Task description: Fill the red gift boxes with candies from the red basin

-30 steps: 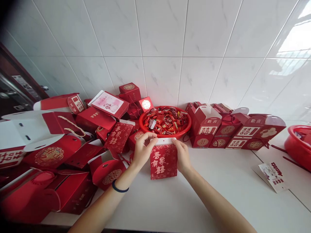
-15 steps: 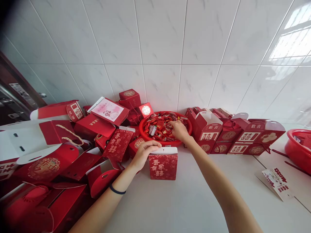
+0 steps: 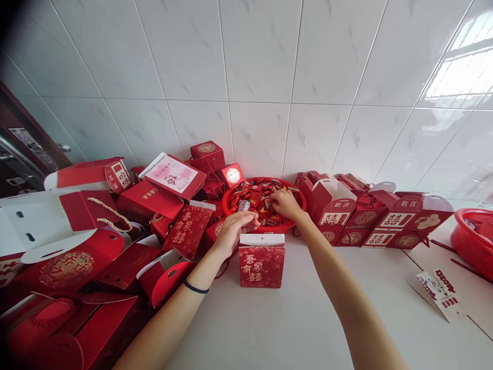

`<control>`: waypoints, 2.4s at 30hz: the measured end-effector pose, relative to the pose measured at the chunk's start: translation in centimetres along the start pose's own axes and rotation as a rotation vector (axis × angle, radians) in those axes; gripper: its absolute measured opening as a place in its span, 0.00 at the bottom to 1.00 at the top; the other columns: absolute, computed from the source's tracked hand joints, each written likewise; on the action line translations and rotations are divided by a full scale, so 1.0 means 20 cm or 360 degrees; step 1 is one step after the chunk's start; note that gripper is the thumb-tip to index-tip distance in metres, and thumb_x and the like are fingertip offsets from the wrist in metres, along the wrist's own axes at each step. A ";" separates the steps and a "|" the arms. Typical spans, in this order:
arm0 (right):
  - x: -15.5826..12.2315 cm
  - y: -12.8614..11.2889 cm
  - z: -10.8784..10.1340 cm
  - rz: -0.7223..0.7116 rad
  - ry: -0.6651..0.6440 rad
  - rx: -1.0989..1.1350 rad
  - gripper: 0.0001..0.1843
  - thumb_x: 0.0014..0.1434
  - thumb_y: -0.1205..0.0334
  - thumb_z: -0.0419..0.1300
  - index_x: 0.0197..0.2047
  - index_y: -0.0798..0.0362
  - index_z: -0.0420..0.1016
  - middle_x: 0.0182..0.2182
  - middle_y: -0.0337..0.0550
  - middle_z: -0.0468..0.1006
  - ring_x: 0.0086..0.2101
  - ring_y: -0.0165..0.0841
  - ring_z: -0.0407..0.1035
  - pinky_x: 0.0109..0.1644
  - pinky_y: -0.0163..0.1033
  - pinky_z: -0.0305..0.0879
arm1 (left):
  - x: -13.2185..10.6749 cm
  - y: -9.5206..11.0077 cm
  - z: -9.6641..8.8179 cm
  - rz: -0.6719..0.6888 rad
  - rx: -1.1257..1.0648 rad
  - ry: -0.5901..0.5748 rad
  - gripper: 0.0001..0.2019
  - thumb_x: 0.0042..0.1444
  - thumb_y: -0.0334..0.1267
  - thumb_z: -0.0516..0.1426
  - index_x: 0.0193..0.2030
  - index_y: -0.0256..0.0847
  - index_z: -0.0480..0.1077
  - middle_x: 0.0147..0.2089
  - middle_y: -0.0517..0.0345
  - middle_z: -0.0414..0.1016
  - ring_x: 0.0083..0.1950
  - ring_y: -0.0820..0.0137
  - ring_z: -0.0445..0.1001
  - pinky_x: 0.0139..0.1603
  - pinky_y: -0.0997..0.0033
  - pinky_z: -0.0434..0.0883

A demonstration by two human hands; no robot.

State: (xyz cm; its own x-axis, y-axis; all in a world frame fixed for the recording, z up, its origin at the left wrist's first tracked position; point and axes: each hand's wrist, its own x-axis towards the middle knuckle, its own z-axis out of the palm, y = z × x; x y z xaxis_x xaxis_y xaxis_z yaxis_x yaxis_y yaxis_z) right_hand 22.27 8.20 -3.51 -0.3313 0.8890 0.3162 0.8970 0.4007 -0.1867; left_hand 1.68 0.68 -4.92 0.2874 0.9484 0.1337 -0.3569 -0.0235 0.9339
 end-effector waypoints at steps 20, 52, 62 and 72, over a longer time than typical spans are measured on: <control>-0.13 -0.35 0.08 -0.0332 0.0665 0.0745 0.08 0.60 0.58 0.64 0.41 0.51 0.78 0.40 0.46 0.80 0.38 0.37 0.75 0.42 0.40 0.72 | 0.18 0.00 -0.01 -0.0090 -0.0383 0.0195 0.09 0.49 0.38 0.68 0.34 0.37 0.76 0.35 0.55 0.81 0.45 0.62 0.80 0.50 0.62 0.77; -0.09 0.04 0.02 0.0372 0.0192 0.1201 0.17 0.45 0.56 0.66 0.39 0.50 0.71 0.36 0.41 0.81 0.37 0.37 0.75 0.42 0.40 0.71 | 0.18 0.06 0.02 -0.0367 -0.0682 0.0475 0.11 0.64 0.28 0.52 0.35 0.38 0.75 0.32 0.54 0.79 0.35 0.68 0.77 0.63 0.41 0.70; -0.04 0.04 0.10 0.0521 0.0593 0.1804 0.11 0.40 0.60 0.70 0.30 0.52 0.78 0.31 0.44 0.83 0.37 0.41 0.78 0.47 0.46 0.72 | 0.18 0.05 0.01 -0.0351 -0.0684 0.0467 0.11 0.63 0.28 0.53 0.34 0.37 0.76 0.34 0.52 0.79 0.36 0.67 0.77 0.63 0.41 0.70; -0.06 0.00 0.06 0.0519 0.1133 0.1950 0.13 0.47 0.52 0.69 0.33 0.50 0.77 0.33 0.42 0.83 0.36 0.38 0.77 0.43 0.44 0.74 | 0.19 0.05 0.01 -0.0353 -0.0667 0.0452 0.06 0.59 0.29 0.57 0.34 0.37 0.77 0.35 0.51 0.80 0.38 0.66 0.78 0.55 0.55 0.74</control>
State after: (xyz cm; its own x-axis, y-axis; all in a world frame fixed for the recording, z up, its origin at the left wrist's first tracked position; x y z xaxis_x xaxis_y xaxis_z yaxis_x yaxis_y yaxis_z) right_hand 22.22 7.42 -4.89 0.3739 0.8256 0.4225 -0.0259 0.4647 -0.8851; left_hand 2.56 4.12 -3.48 0.1657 0.9657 -0.2001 -0.6548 0.2595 0.7099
